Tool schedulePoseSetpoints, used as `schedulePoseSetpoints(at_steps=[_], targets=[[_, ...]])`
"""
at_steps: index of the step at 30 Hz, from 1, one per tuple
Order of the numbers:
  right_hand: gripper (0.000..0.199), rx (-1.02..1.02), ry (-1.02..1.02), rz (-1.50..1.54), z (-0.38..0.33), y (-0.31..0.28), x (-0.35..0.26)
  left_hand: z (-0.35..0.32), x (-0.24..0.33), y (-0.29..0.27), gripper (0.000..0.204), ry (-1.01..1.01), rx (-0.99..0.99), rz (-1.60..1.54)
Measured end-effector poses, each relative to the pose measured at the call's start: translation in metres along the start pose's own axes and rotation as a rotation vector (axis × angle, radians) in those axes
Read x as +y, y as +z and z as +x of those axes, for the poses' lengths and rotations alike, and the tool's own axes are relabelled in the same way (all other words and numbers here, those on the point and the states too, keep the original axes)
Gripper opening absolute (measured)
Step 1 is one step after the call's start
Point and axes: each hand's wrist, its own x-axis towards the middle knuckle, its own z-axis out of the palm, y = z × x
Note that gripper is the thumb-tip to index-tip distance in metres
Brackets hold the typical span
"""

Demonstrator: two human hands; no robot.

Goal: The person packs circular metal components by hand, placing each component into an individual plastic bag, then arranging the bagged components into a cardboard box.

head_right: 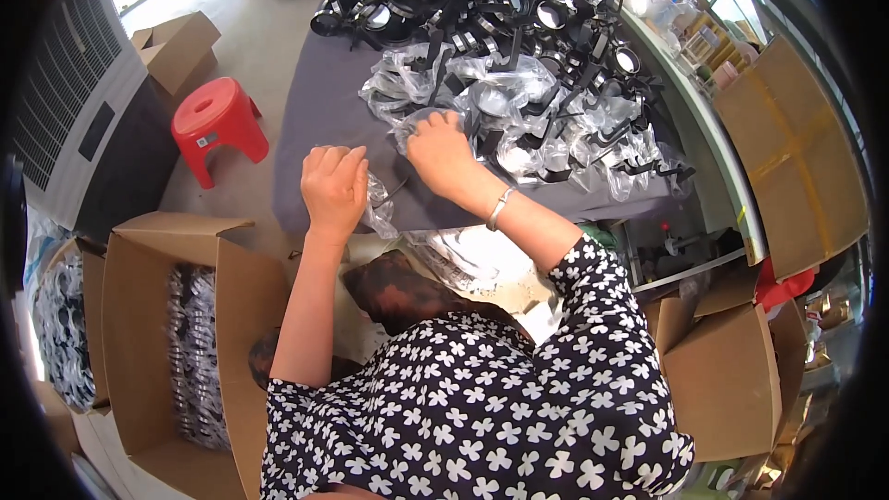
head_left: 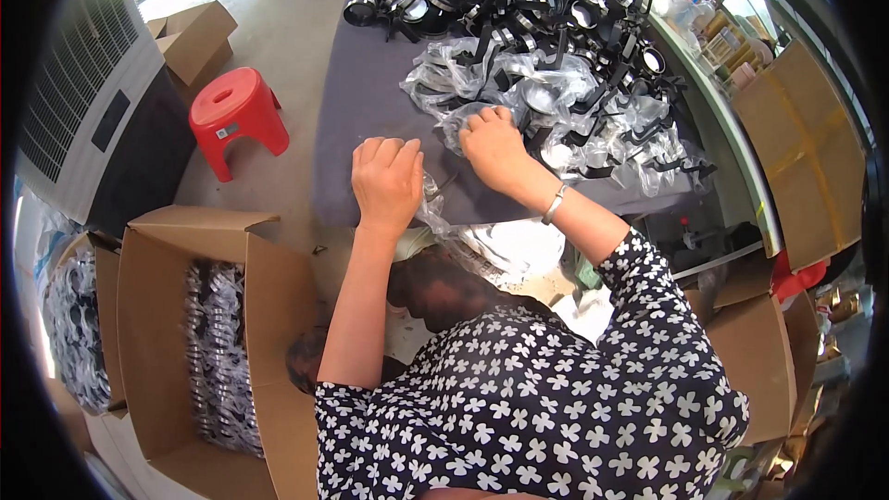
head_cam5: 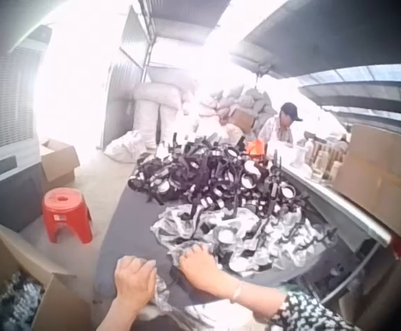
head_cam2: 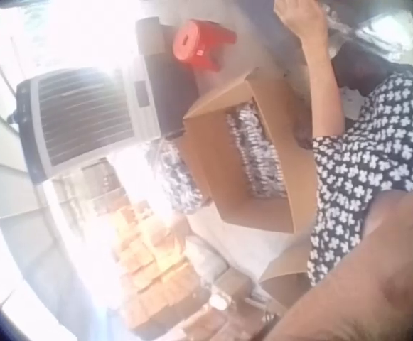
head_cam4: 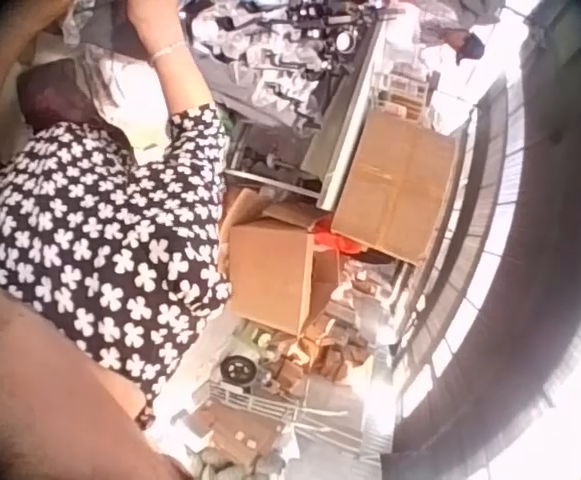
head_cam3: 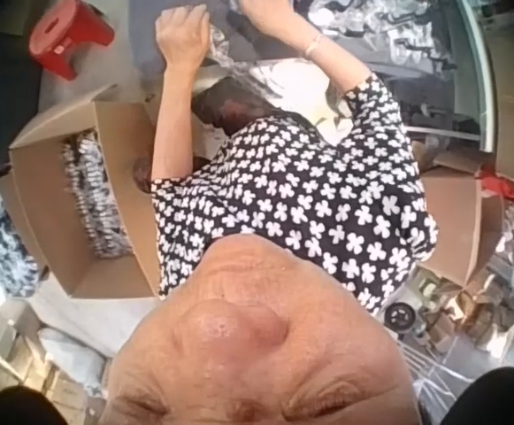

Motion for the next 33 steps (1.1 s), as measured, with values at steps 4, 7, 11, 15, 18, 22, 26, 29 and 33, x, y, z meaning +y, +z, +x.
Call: schedulePoseSetpoints(at_steps=[4, 7, 11, 15, 18, 22, 26, 29, 33], targets=[[0.004, 0.014, -0.004, 0.003, 0.006, -0.002, -0.003, -0.002, 0.002, 0.001, 0.029, -0.035, 0.001, 0.015], [0.011, 0.075, 0.041, 0.607, 0.027, -0.013, -0.014, 0.001, 0.001, 0.0, 0.039, -0.043, 0.03, 0.038], [0.016, -0.134, 0.211, 1.645, 0.039, 0.014, -0.025, 0.003, 0.0, -0.002, 0.046, -0.08, 0.01, 0.006], [0.021, -0.038, 0.213, 1.142, 0.064, 0.006, 0.001, 0.001, -0.002, 0.0, 0.047, -0.168, -0.056, 0.018], [0.019, 0.196, 0.187, 0.591, 0.099, 0.011, 0.029, 0.001, 0.001, -0.002, 0.046, -0.142, -0.047, 0.032], [0.013, -0.076, 0.238, 0.005, 0.12, 0.03, 0.053, 0.002, 0.001, 0.001, 0.046, -0.16, -0.059, 0.029], [0.01, -0.043, 0.272, 0.089, 0.123, 0.03, 0.064, 0.005, 0.002, -0.001, 0.051, -0.158, -0.04, 0.003], [0.008, 0.162, 0.067, 0.082, 0.116, 0.006, 0.052, 0.004, -0.004, -0.001, 0.057, -0.185, -0.045, 0.007], [0.015, -0.007, 0.022, 0.657, 0.083, -0.025, 0.022, 0.006, -0.004, 0.001, 0.063, -0.239, -0.051, -0.016]])
